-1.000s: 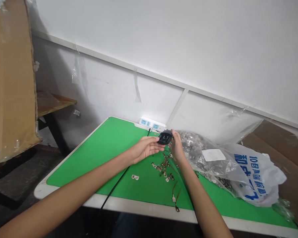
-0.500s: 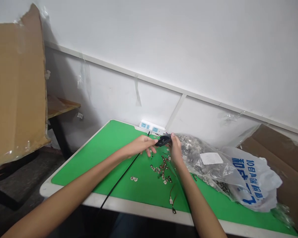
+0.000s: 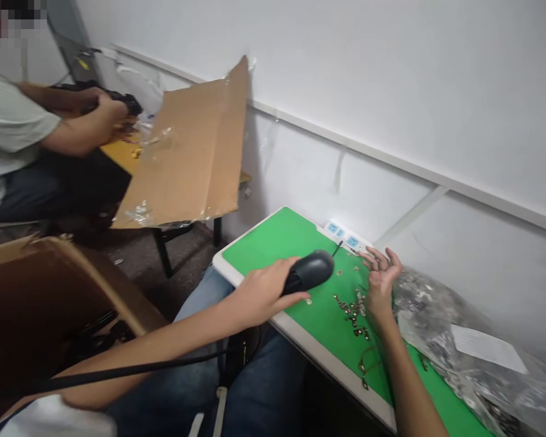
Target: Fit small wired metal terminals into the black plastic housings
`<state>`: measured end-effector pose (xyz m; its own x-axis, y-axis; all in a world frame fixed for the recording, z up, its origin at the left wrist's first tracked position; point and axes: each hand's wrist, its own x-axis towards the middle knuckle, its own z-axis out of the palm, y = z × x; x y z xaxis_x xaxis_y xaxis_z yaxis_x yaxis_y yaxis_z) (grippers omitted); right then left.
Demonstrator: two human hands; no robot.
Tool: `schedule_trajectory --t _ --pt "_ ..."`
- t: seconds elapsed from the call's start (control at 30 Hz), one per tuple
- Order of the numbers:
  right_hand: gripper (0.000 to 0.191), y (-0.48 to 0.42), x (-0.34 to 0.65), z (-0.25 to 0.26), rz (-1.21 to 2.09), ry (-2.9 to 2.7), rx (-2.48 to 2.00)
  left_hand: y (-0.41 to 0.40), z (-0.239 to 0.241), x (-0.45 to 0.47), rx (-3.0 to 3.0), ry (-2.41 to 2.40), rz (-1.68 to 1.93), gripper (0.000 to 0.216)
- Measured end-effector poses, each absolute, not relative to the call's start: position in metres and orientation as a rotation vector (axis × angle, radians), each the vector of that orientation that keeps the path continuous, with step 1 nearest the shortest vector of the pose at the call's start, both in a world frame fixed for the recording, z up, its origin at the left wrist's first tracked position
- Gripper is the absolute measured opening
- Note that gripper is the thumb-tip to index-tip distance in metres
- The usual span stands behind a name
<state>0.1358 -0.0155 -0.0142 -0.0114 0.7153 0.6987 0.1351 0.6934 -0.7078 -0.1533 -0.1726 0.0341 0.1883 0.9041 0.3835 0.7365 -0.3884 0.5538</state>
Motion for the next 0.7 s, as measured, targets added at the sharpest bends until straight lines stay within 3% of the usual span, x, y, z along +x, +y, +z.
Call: schedule_trajectory --t 0.13,0.23,0.4,0.53,0.7 --pt "0.074 -0.014 0.135 -0.021 0.505 -1.603 -0.784 -0.236 0.026 -0.237 1.982 2.031 1.249 0.065" --pt "0.073 -0.014 0.131 -0.024 0.514 -1.616 -0.785 -0.278 0.031 -0.279 1.591 2.312 1.252 0.073" --pt "0.072 -0.011 0.126 -0.030 0.499 -1.610 -0.809 -0.319 0.033 -0.292 1.137 2.144 1.276 0.083" --pt "0.072 -0.014 0.123 -0.033 0.499 -1.629 -0.884 -0.323 0.035 -0.273 1.306 2.034 1.218 0.070" --pt "0.076 -0.022 0.122 -0.029 0.430 -1.710 -0.943 -0.315 0.058 -0.238 1.653 2.248 1.109 0.058"
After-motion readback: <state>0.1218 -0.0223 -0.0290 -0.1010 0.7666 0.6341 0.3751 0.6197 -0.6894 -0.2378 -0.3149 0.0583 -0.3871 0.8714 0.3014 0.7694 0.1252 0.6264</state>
